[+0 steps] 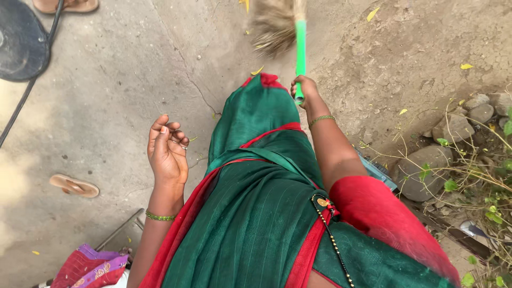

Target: The person sweeps yellow leaves and debris across a dirt and stone ground using a hand broom.

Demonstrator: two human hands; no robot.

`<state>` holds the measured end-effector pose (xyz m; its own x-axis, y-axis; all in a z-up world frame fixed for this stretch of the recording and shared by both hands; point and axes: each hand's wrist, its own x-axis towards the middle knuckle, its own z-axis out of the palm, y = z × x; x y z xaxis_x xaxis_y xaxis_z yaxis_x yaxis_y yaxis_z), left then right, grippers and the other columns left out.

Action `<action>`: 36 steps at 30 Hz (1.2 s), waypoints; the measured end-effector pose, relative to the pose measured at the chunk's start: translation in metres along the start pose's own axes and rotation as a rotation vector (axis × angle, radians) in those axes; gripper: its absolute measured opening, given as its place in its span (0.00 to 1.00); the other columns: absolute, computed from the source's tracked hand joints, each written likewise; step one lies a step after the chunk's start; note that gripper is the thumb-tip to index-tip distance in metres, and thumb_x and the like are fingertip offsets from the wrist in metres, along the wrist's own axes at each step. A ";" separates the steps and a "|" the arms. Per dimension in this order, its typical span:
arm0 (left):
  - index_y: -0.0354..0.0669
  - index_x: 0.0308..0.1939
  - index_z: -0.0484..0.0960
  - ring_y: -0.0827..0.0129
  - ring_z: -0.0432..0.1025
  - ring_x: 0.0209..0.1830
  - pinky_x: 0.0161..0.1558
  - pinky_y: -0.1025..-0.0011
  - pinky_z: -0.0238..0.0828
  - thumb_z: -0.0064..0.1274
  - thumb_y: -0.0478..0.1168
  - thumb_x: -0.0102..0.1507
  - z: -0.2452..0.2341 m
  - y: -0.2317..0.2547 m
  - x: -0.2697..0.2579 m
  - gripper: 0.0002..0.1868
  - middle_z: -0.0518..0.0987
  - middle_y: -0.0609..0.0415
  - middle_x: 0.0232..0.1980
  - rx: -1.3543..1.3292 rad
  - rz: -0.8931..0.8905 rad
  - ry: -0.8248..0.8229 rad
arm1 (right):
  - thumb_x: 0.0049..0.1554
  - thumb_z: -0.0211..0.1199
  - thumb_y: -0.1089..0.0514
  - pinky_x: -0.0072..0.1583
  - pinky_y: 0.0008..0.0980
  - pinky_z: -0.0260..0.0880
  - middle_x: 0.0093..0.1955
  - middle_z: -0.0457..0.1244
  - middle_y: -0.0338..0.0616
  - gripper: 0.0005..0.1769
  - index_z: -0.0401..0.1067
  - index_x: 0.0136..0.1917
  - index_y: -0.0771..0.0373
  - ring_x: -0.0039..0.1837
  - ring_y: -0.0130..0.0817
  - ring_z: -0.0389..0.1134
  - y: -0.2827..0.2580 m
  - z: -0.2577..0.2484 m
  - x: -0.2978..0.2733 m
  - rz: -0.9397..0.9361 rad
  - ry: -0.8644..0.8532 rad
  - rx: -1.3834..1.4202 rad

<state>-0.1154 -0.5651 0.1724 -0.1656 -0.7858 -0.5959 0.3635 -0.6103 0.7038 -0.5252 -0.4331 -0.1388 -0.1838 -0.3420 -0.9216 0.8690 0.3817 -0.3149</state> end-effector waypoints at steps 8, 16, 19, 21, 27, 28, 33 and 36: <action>0.46 0.60 0.76 0.75 0.71 0.42 0.46 0.72 0.71 0.46 0.39 0.73 0.067 -0.003 0.041 0.11 0.79 0.56 0.48 -0.009 -0.007 -0.070 | 0.53 0.54 0.67 0.31 0.30 0.62 0.32 0.56 0.41 0.22 0.59 0.60 0.55 0.29 0.30 0.58 0.037 0.005 -0.134 0.309 -0.322 -0.198; 0.45 0.59 0.75 0.74 0.71 0.42 0.47 0.72 0.71 0.46 0.37 0.74 0.106 -0.001 0.044 0.11 0.79 0.55 0.48 0.081 0.041 -0.096 | 0.60 0.58 0.61 0.31 0.25 0.62 0.31 0.57 0.36 0.06 0.63 0.42 0.62 0.29 0.24 0.58 0.115 0.125 -0.023 0.707 -0.518 -0.156; 0.44 0.59 0.75 0.74 0.71 0.42 0.47 0.72 0.71 0.46 0.37 0.74 0.114 -0.001 0.043 0.10 0.79 0.54 0.48 0.112 0.052 -0.103 | 0.57 0.56 0.63 0.31 0.28 0.65 0.29 0.57 0.38 0.07 0.60 0.39 0.61 0.28 0.28 0.59 0.106 0.167 0.027 0.777 -0.493 -0.036; 0.43 0.58 0.75 0.73 0.71 0.42 0.48 0.71 0.71 0.46 0.36 0.73 0.120 0.001 0.039 0.10 0.79 0.53 0.48 0.146 0.067 -0.113 | 0.55 0.56 0.62 0.29 0.29 0.65 0.29 0.58 0.37 0.06 0.60 0.39 0.59 0.27 0.28 0.60 0.065 0.144 0.058 0.727 -0.596 0.049; 0.43 0.57 0.76 0.73 0.71 0.44 0.48 0.72 0.71 0.46 0.34 0.74 0.131 0.001 0.045 0.09 0.79 0.53 0.47 0.208 0.047 -0.133 | 0.58 0.59 0.62 0.30 0.27 0.65 0.35 0.64 0.43 0.09 0.68 0.52 0.67 0.30 0.27 0.63 -0.049 0.043 0.082 0.003 -0.038 -0.085; 0.43 0.57 0.76 0.73 0.71 0.43 0.48 0.71 0.71 0.46 0.34 0.74 0.133 -0.001 0.048 0.09 0.79 0.53 0.47 0.215 0.045 -0.150 | 0.58 0.59 0.64 0.30 0.30 0.66 0.36 0.63 0.45 0.11 0.66 0.54 0.68 0.30 0.29 0.64 -0.051 0.039 0.078 -0.159 0.079 -0.233; 0.43 0.56 0.76 0.73 0.71 0.42 0.48 0.72 0.71 0.46 0.35 0.73 0.149 -0.015 0.062 0.09 0.79 0.54 0.47 0.220 -0.014 -0.193 | 0.57 0.58 0.65 0.27 0.37 0.66 0.35 0.62 0.46 0.29 0.47 0.67 0.60 0.26 0.36 0.64 0.000 0.008 -0.001 -0.462 0.095 -0.359; 0.43 0.56 0.77 0.74 0.71 0.41 0.47 0.72 0.71 0.46 0.35 0.73 0.155 -0.021 0.070 0.09 0.79 0.54 0.47 0.227 -0.042 -0.222 | 0.57 0.54 0.66 0.26 0.37 0.64 0.33 0.60 0.47 0.24 0.52 0.65 0.63 0.25 0.36 0.62 0.043 -0.054 -0.082 -0.253 -0.026 -0.408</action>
<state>-0.2768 -0.6232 0.1758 -0.3808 -0.7470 -0.5449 0.1425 -0.6297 0.7637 -0.4978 -0.3426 -0.0890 -0.3498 -0.4872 -0.8002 0.5460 0.5881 -0.5967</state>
